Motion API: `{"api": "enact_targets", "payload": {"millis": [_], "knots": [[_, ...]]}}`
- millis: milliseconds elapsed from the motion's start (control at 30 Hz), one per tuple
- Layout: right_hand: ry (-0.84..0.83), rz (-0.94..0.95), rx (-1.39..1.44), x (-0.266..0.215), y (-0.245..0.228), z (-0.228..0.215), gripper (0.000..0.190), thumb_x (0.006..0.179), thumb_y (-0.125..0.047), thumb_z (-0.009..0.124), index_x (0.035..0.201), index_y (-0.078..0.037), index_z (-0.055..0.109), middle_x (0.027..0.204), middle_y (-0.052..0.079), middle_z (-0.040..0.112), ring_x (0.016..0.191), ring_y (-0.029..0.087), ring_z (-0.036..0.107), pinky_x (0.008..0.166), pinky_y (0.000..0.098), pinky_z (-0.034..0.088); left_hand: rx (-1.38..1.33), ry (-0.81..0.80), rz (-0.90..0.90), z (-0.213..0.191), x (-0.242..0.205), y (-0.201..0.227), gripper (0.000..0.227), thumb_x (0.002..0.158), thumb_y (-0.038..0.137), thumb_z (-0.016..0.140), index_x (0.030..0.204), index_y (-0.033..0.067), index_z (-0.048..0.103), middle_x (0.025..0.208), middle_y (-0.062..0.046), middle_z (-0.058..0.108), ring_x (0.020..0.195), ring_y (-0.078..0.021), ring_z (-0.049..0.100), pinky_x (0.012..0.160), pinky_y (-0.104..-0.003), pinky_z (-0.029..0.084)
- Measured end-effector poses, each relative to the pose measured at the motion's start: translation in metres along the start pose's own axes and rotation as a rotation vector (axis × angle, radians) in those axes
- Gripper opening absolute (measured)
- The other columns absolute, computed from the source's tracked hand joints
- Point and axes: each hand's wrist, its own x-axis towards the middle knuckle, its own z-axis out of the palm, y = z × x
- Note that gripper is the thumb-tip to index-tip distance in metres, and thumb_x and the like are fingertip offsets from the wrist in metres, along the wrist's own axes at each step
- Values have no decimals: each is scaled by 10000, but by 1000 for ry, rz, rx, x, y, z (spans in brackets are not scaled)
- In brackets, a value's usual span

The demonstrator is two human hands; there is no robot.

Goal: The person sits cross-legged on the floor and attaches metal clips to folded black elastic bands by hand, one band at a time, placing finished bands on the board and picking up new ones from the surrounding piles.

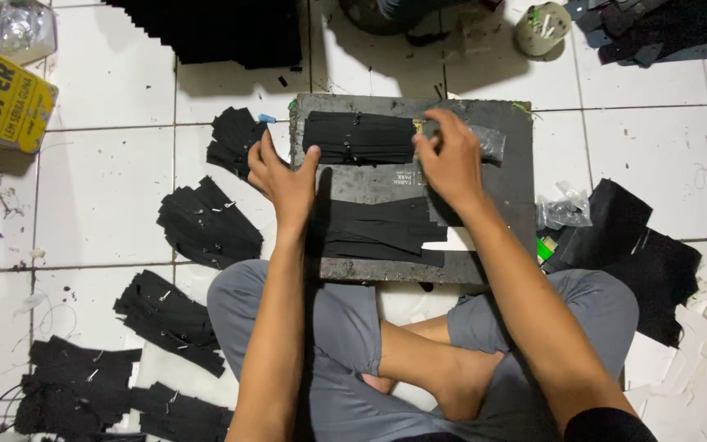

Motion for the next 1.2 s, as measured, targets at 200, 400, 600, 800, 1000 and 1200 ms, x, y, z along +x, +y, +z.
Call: {"api": "enact_targets", "payload": {"millis": [200,400,600,800,1000,1200], "knots": [[-22,-1,-36,-41,-5,-14,187,947,-63,733,1127,-18,717,1089,147,697,1027,363,700,876,448,555,-192,28,13,-27,-21,9,639,888,181,792,1461,94,520,1399,-176,461,1274,-436,425,1109,-554,310],[-212,32,-57,-111,-57,-57,150,915,-169,751,1063,-144,759,992,26,721,991,265,718,869,377,549,-233,-7,203,-50,-44,37,293,884,82,727,1173,123,700,1127,-75,675,1069,-290,656,972,-400,495],[-181,-86,-143,-130,-70,-55,265,859,-274,806,1070,-128,738,958,53,674,920,273,654,797,394,490,-201,-198,337,-57,-79,66,158,915,85,704,1024,190,747,942,3,739,903,-210,696,839,-345,545],[-134,-84,-135,-139,-56,-44,85,869,-181,776,933,-145,732,905,24,660,894,249,641,774,375,479,-223,-329,462,-59,-114,69,152,925,42,684,1002,157,746,935,-14,751,894,-243,706,832,-358,551],[-119,-78,-172,-142,-64,-45,157,810,-235,820,883,-156,706,900,7,640,896,236,618,767,378,451,-230,-461,453,-44,-141,65,120,952,73,671,1009,145,750,896,-17,751,863,-229,714,786,-339,571],[-34,-54,-8,-138,-70,-58,83,894,-147,757,868,-165,680,868,-4,676,838,239,662,750,365,497,-258,-476,564,-43,-149,73,172,993,140,684,827,103,712,688,-68,656,667,-265,666,635,-353,548]]}}
